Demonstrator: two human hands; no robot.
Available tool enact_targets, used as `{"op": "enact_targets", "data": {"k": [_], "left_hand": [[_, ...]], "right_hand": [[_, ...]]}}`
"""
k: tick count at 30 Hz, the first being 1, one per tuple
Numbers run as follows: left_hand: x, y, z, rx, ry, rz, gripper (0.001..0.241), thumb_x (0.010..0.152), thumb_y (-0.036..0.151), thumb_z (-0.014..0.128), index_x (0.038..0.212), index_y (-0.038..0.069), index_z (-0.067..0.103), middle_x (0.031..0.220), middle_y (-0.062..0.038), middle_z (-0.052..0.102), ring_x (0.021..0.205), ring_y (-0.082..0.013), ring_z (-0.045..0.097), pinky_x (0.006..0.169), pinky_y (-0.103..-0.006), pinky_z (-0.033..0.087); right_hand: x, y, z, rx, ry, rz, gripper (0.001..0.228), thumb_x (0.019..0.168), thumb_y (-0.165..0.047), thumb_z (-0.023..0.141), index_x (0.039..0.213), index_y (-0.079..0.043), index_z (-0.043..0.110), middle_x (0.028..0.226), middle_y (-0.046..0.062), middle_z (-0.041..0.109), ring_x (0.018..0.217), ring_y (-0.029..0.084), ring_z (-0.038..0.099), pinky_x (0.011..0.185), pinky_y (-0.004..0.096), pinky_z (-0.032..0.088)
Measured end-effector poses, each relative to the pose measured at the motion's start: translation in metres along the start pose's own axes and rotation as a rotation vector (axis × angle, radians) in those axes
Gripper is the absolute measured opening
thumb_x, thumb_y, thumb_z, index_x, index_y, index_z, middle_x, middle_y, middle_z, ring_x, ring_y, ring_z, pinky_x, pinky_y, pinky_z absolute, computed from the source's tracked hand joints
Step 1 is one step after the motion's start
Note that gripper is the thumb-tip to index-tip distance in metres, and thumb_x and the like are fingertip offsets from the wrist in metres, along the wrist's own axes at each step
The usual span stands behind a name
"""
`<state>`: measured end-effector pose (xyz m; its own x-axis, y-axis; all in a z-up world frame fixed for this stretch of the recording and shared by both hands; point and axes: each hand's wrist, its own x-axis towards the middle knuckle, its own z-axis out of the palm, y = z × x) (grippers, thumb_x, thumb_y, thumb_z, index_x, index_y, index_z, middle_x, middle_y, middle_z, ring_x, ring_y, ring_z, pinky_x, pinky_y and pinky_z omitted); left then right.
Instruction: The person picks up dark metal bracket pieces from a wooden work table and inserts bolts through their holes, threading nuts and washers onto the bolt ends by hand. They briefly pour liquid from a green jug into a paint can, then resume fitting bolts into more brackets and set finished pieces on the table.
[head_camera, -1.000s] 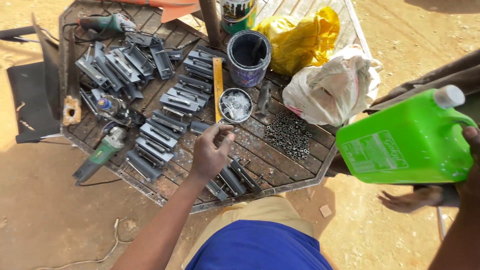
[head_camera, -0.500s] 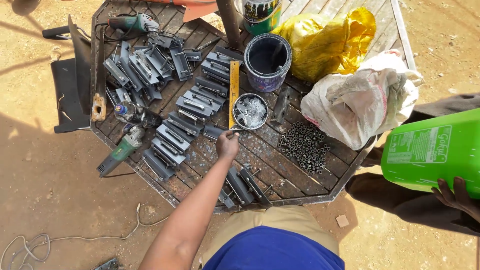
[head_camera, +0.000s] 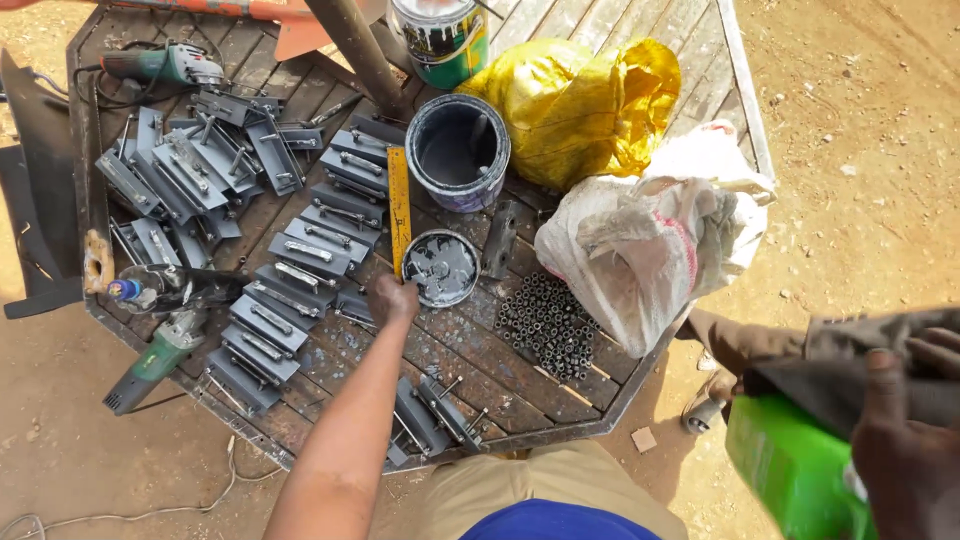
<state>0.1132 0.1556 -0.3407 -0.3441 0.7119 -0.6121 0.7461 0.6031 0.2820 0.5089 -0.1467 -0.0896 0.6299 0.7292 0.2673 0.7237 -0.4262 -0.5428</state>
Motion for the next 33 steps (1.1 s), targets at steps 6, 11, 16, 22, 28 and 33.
{"op": "enact_targets", "data": {"k": [6, 11, 16, 22, 28, 33], "left_hand": [[0.010, -0.003, 0.001, -0.507, 0.061, 0.025, 0.011, 0.096, 0.021, 0.068, 0.097, 0.013, 0.061, 0.095, -0.006, 0.067, 0.079, -0.0199, 0.062, 0.071, -0.0367, 0.054], [-0.033, 0.050, -0.027, -0.721, 0.394, 0.658, 0.013, 0.094, 0.021, 0.063, 0.093, 0.012, 0.053, 0.106, -0.013, 0.064, 0.061, -0.0133, 0.055, 0.048, -0.0258, 0.045], [-0.059, 0.131, -0.052, -0.244, 0.618, 1.245, 0.015, 0.101, 0.004, 0.059, 0.092, 0.008, 0.047, 0.094, -0.015, 0.065, 0.083, -0.0328, 0.066, 0.076, -0.0405, 0.066], [0.009, 0.155, -0.001, 0.482, 0.365, 1.382, 0.059, 0.087, 0.003, 0.057, 0.144, 0.021, 0.055, 0.161, -0.012, 0.040, 0.146, -0.0390, 0.044, 0.118, -0.0638, 0.033], [0.004, 0.144, 0.025, 0.385, 0.494, 1.170, 0.038, 0.089, 0.008, 0.056, 0.126, 0.016, 0.062, 0.162, -0.011, 0.039, 0.140, -0.0386, 0.048, 0.111, -0.0710, 0.037], [-0.009, 0.172, 0.010, 0.564, 0.387, 0.916, 0.083, 0.088, 0.067, 0.045, 0.148, 0.009, 0.045, 0.167, -0.028, 0.012, 0.154, -0.0492, 0.011, 0.119, -0.0723, 0.001]], "right_hand": [[0.018, 0.004, 0.044, 0.008, -0.035, -0.160, 0.007, 0.107, -0.002, 0.081, 0.111, 0.002, 0.076, 0.127, 0.017, 0.072, 0.125, 0.031, 0.062, 0.114, 0.045, 0.045], [0.043, -0.002, 0.063, 0.126, -0.102, -0.065, 0.004, 0.104, -0.001, 0.077, 0.107, -0.001, 0.075, 0.123, 0.014, 0.071, 0.119, 0.026, 0.061, 0.101, 0.038, 0.049], [0.063, -0.008, 0.077, 0.210, -0.154, -0.040, 0.003, 0.105, -0.001, 0.075, 0.106, -0.002, 0.073, 0.120, 0.014, 0.071, 0.115, 0.024, 0.062, 0.091, 0.035, 0.053], [0.071, -0.015, 0.079, 0.297, -0.198, -0.043, 0.002, 0.103, 0.003, 0.073, 0.103, 0.001, 0.071, 0.114, 0.016, 0.070, 0.108, 0.024, 0.065, 0.086, 0.033, 0.054], [0.066, -0.002, 0.078, 0.267, -0.288, 0.090, 0.004, 0.101, -0.006, 0.072, 0.104, -0.004, 0.073, 0.110, 0.010, 0.073, 0.103, 0.020, 0.068, 0.083, 0.033, 0.053], [0.069, 0.001, 0.084, 0.259, -0.309, 0.137, 0.006, 0.101, -0.010, 0.073, 0.104, -0.005, 0.073, 0.107, 0.008, 0.074, 0.100, 0.020, 0.068, 0.083, 0.033, 0.053]]}}
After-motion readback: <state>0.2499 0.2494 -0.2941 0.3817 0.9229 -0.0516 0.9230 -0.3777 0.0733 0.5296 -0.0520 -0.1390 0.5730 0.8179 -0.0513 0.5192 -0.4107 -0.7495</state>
